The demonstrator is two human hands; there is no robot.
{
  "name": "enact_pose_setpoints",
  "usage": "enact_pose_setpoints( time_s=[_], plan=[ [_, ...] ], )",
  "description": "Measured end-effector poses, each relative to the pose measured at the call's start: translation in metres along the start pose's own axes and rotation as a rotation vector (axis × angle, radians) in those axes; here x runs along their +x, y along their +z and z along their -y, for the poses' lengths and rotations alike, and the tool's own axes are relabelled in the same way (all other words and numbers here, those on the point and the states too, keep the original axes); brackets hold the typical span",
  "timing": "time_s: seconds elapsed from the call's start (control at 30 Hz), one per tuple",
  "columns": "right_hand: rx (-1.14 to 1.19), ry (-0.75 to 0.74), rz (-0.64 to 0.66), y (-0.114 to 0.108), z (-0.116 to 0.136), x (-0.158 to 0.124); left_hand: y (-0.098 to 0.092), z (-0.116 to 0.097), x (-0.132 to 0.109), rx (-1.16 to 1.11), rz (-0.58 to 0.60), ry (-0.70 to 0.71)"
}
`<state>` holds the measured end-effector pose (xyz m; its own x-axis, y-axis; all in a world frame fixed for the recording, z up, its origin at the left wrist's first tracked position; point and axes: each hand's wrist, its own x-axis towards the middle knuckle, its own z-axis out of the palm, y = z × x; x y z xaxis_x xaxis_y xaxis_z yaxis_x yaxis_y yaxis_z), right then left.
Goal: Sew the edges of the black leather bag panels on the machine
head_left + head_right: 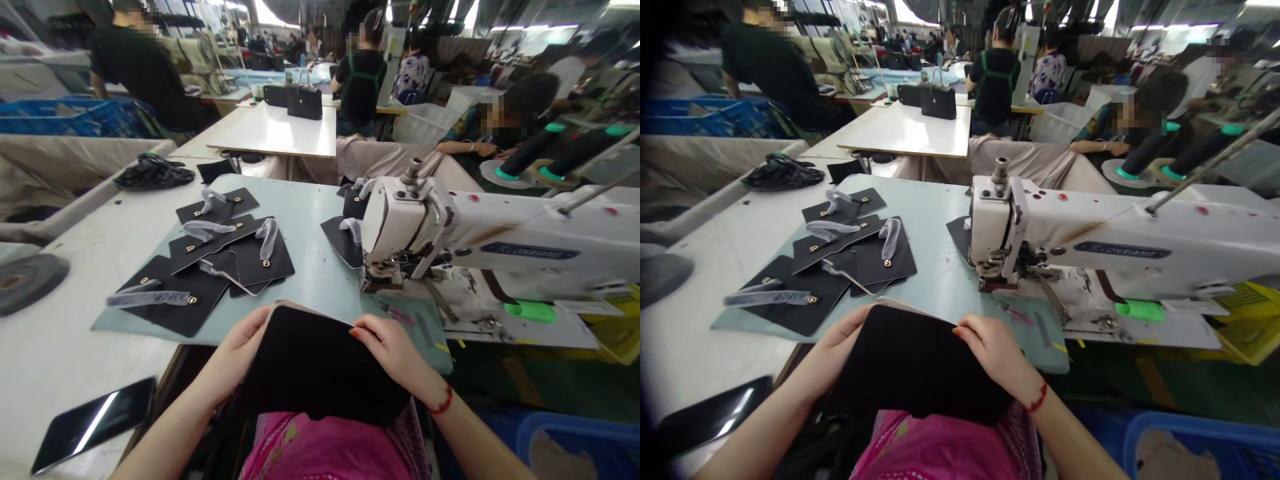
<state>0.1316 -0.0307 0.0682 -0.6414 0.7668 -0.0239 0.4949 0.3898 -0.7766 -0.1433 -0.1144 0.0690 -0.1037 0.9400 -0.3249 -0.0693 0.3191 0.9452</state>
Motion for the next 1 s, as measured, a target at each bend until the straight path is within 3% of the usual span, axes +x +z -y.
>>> enact_pose_setpoints(
  time_s=[0.17,0.5,0.73,1.0],
  plan=[
    [0.018,0.061,-0.041,-0.002,-0.001,-0.017,0.005,-0.004,0.004,0.07,0.091,0.091],
    [-0.012,0.071,-0.128,0.004,0.002,-0.029,0.015,-0.027,-0.006,0.32,0.102,0.209],
    [-0.034,0.093,-0.178,0.008,0.003,-0.033,0.026,-0.035,-0.012,0.435,0.092,0.288],
    [-0.037,0.131,-0.213,0.011,0.01,-0.037,0.034,-0.027,-0.009,0.506,0.01,0.311]
  ],
)
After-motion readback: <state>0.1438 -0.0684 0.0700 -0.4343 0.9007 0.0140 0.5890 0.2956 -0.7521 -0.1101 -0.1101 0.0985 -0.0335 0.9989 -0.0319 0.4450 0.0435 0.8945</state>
